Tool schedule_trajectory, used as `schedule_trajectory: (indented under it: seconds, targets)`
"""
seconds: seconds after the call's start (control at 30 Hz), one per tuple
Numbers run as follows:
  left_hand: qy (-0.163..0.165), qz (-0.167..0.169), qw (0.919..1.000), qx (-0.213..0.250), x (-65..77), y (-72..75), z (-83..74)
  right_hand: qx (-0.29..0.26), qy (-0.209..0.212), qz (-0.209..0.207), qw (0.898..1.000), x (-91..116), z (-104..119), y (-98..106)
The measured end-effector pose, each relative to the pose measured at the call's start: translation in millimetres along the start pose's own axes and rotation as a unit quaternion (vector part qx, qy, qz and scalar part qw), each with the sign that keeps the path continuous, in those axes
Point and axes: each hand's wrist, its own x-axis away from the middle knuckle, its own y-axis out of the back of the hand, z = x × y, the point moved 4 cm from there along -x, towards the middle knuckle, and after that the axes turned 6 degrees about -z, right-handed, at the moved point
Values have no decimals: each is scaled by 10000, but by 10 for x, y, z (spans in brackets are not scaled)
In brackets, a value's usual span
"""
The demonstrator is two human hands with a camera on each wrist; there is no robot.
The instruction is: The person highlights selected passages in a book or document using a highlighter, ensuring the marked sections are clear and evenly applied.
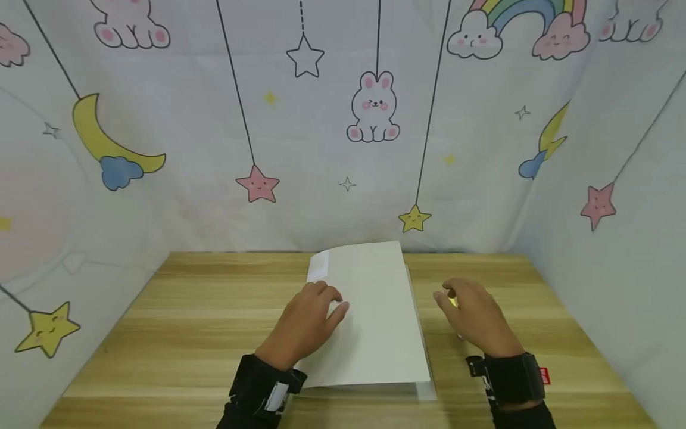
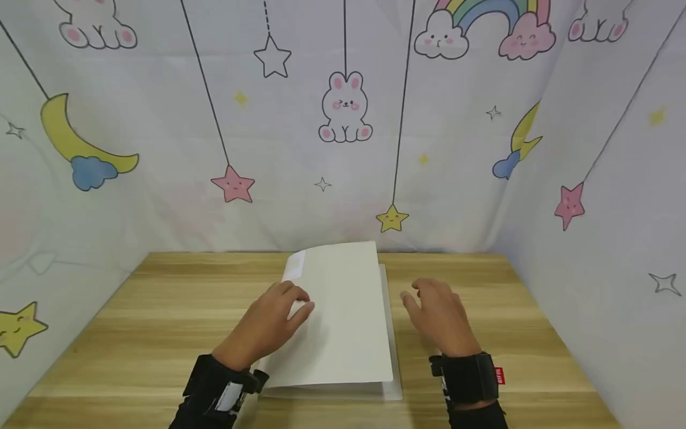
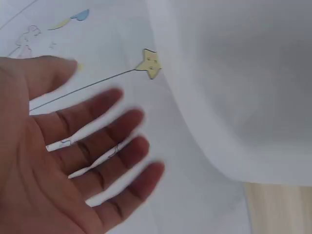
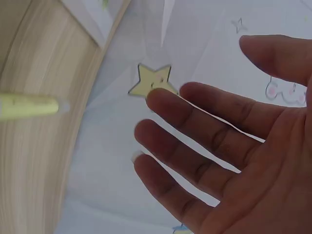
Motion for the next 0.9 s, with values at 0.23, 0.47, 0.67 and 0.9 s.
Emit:
schedule_trajectory:
  seconds: [0.23, 0.47, 0.67, 0.9]
  targets:
    - [-418, 980, 9942, 113, 81, 96, -381, -122, -287, 229, 9993, 13, -177, 123]
    - [-1450, 1140, 9823, -310, 258, -49, -813, -185, -303, 446, 9984, 22, -207, 118]
    - [-2033, 738, 9732, -778, 301, -282, -964, -172, -295, 455, 9984, 22, -177, 110]
    - [-1898, 550, 9757, -950, 295, -441, -958, -180, -236, 449, 9985, 18, -98, 96]
